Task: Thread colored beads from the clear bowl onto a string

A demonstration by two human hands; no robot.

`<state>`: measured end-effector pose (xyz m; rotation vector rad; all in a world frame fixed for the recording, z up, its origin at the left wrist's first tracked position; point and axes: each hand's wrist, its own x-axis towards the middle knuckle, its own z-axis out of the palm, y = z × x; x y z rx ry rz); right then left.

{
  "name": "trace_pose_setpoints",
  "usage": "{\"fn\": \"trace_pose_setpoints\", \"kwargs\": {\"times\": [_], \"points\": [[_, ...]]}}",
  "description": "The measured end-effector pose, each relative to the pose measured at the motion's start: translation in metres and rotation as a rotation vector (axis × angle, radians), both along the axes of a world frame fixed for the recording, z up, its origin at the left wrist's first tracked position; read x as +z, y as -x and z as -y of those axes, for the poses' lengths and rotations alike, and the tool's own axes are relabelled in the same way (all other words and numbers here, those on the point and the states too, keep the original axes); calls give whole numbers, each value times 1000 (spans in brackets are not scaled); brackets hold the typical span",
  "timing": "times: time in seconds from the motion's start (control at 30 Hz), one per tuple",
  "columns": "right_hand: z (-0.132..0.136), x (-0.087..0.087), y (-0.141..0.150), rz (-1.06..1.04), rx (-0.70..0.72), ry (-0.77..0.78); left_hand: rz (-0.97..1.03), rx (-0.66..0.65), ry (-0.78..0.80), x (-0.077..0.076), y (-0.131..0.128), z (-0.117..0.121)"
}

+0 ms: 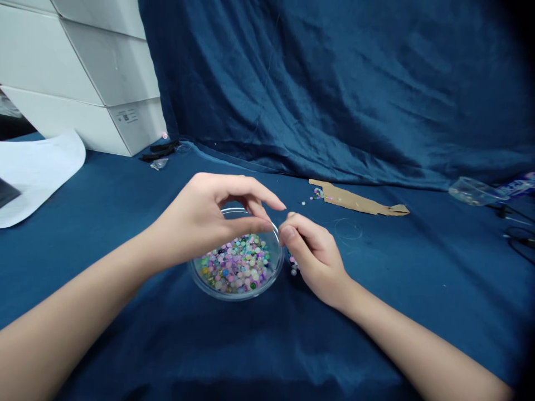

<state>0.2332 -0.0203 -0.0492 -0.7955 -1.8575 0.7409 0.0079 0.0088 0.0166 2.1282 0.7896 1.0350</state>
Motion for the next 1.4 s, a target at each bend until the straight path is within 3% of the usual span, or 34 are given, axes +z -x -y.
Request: {"fn": "trace_pose_setpoints", "kwargs": {"times": [0.07, 0.2, 0.37, 0.5, 0.77, 0.93, 1.1, 1.23, 1.4], "points": [[0, 1, 0, -22, -40, -59, -102, 22, -68, 0, 7, -6], [-3, 2, 0, -40, -180, -153, -499, 141, -317, -6, 31, -24], [-8, 0, -1, -127, -326, -178, -895, 107, -214, -15, 51, -31], [-10, -2, 0, -211, -343, -163, -993, 139, -227, -14, 45, -25], [-9, 0, 1, -155, -305, -155, -1119, 161, -179, -12, 29, -17], [-9, 0, 1, -135, -277, -153, -1051, 147, -179, -10, 29, -17], [-5, -4, 0, -172, -190, -41, -582, 80, -321, -9, 26, -22], [0, -8, -2, -165, -72, 14, -248, -49, -102, -4, 13, -17], [4, -8, -2, -154, 24, -18, -27, -88, 122, -3, 1, -7]]}}
